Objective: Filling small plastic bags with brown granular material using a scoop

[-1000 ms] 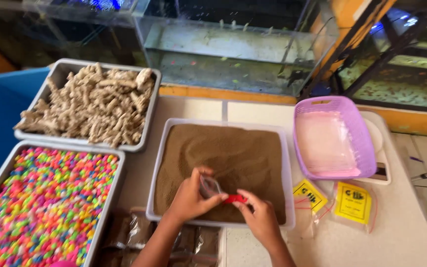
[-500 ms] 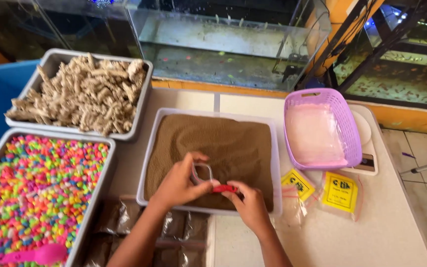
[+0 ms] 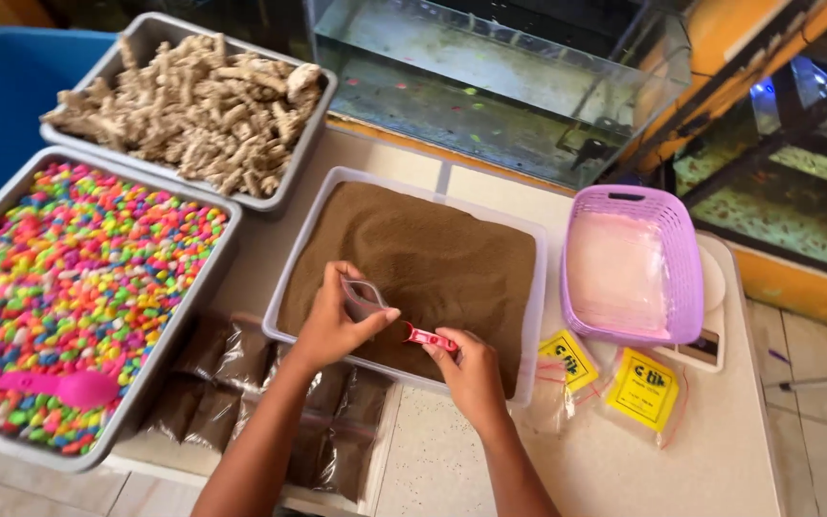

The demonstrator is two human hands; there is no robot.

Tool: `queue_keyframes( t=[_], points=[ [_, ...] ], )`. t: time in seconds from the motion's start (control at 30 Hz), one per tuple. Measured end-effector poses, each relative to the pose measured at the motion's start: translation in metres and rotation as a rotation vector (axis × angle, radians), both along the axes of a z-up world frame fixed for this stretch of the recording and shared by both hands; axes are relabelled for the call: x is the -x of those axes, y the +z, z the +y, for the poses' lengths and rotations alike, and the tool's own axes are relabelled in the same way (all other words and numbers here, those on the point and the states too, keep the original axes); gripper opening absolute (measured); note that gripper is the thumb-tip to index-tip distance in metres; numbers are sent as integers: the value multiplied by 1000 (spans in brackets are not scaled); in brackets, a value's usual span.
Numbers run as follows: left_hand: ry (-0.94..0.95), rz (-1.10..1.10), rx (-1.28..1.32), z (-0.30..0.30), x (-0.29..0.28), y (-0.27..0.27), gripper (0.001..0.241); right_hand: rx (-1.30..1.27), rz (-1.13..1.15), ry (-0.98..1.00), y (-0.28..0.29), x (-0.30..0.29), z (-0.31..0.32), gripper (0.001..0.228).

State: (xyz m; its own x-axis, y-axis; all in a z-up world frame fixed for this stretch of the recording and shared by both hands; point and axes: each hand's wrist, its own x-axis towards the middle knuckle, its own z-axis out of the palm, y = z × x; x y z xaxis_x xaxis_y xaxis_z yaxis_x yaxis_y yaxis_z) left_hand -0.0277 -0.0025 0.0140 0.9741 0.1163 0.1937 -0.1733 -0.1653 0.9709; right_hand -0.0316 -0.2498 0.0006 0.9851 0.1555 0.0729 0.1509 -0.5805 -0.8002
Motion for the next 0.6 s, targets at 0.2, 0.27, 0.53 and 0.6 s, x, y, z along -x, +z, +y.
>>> queue_keyframes(
  t=[0.2,0.27,0.53,0.6],
  points=[
    [66,-99,-73,-5,19,0,65,43,-56,5,-14,-6,3,41],
    [47,-84,-62,-3,21,0,66,32,-50,6,-14,-5,3,40],
    [-6,-107,-83,-7,19,4,57,58,-80,-56,-12,2,4,32],
    [12,-137,-84,-5,17,-3,55,63,-142,-50,-12,6,5,32]
  ],
)
